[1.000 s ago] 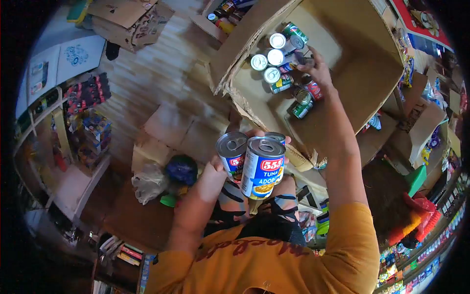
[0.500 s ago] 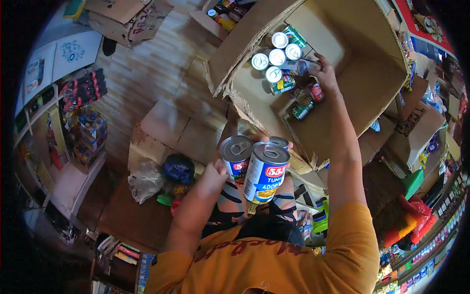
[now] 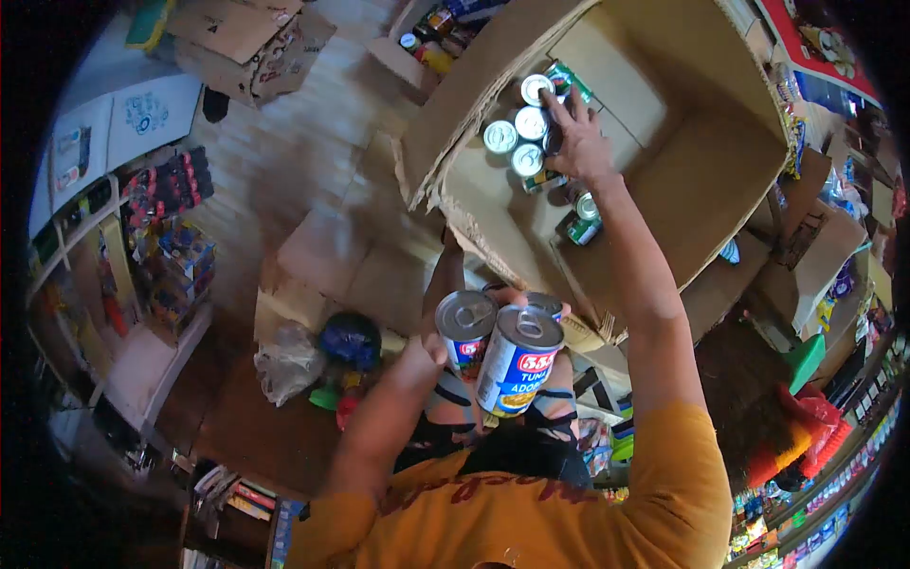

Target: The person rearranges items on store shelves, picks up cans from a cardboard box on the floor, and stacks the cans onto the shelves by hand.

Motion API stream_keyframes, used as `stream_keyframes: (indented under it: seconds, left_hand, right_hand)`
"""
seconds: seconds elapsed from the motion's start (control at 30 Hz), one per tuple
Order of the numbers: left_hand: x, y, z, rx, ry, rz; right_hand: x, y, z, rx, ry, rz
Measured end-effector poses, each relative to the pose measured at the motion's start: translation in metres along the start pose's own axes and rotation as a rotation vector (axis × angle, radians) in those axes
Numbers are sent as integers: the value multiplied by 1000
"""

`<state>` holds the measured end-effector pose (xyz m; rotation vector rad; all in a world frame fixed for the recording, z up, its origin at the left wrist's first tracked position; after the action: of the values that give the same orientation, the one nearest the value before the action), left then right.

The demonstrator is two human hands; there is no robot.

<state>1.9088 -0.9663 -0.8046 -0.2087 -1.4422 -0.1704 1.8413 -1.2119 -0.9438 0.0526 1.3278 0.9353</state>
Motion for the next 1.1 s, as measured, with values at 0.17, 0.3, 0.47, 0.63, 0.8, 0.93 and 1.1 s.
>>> stream_keyframes:
  seconds: [0.17, 0.3, 0.47, 0.63, 0.8, 0.93, 1.1]
  left_hand:
    - [-2, 0, 8, -31, -6, 17]
    - [-5, 11, 5, 52, -118, -89]
    - [0, 12, -9, 188, 13, -89]
    - [-3, 13, -13, 103, -20, -35]
    - [-3, 7, -17, 74, -43, 35]
    - [-7, 5, -17, 62, -33, 81]
    - [-6, 2, -17, 41, 3, 135]
  right_hand:
    - [2, 10, -7, -45, -217, -181]
    - [22, 20, -16, 66, -236, -240]
    - [14, 18, -9, -4, -14, -242]
    - [12, 10, -25, -97, -84, -116]
    - [9, 9, -19, -235, 89, -88]
    - [-2, 9, -10, -277, 184, -17]
    - [13, 23, -28, -280, 61, -168]
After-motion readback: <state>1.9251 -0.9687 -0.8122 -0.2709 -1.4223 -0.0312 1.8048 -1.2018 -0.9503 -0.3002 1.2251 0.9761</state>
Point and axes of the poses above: each hand's wrist, its own y-axis away from the middle knuckle, its own x-axis out of the palm, z = x × y, the point moved 3 cm from there along -y, towards the middle knuckle, and after that the axes turned 4 degrees about -y, right-handed, at the moved point
